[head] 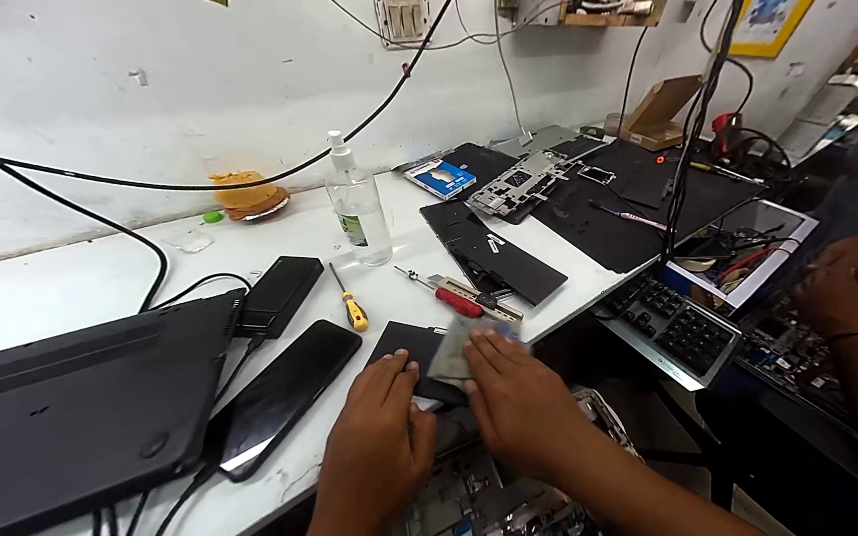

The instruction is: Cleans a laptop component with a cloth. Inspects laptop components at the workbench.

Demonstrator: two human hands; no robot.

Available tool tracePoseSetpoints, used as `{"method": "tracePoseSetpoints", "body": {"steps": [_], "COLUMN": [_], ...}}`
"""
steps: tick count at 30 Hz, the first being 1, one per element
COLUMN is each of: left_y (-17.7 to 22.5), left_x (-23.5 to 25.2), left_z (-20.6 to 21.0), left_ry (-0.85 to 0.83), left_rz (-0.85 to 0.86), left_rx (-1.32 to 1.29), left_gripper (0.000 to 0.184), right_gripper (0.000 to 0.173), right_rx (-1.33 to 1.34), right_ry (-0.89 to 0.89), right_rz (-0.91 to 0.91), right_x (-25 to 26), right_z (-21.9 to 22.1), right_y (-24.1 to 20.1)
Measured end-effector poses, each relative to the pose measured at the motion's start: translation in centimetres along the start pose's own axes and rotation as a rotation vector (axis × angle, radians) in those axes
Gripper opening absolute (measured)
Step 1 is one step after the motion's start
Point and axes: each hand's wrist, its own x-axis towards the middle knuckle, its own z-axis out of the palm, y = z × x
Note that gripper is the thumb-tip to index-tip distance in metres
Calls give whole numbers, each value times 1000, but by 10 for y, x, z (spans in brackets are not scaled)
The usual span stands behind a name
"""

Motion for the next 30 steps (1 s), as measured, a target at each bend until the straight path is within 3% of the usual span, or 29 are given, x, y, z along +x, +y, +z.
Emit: {"method": "tracePoseSetpoints", "body": {"steps": [3,8,14,20,23,26,30], "left_y": [0,-4,-1,-3,-5,-7,-4], "left_x": [1,0,-3,0,-1,0,0], "left_z": [-3,-1,1,3,2,1,-2], "left_ry": [-17,-24,-44,-37,-48,-47,-51], "left_rz": [4,29,28,44,53,63,56], "left_rx": [9,22,69,69,44,20,33], "left_gripper": [46,47,49,47,47,46,48], "right_gripper": [55,66,68,75,67,59,78], "right_rx": [47,-173,-104,-277,-155,10,-122], "right_ry": [-54,51,-89,49,13,-34,-23], "right_rz": [-58,62,36,13,-77,-143,56], "right_x": [27,-14,17,-38,-45,-20,-17], "right_z": [8,-5,-3,-20,-20,-6,1], "right_y": [-10,-2,-10,-5,-14,-18,-19]}}
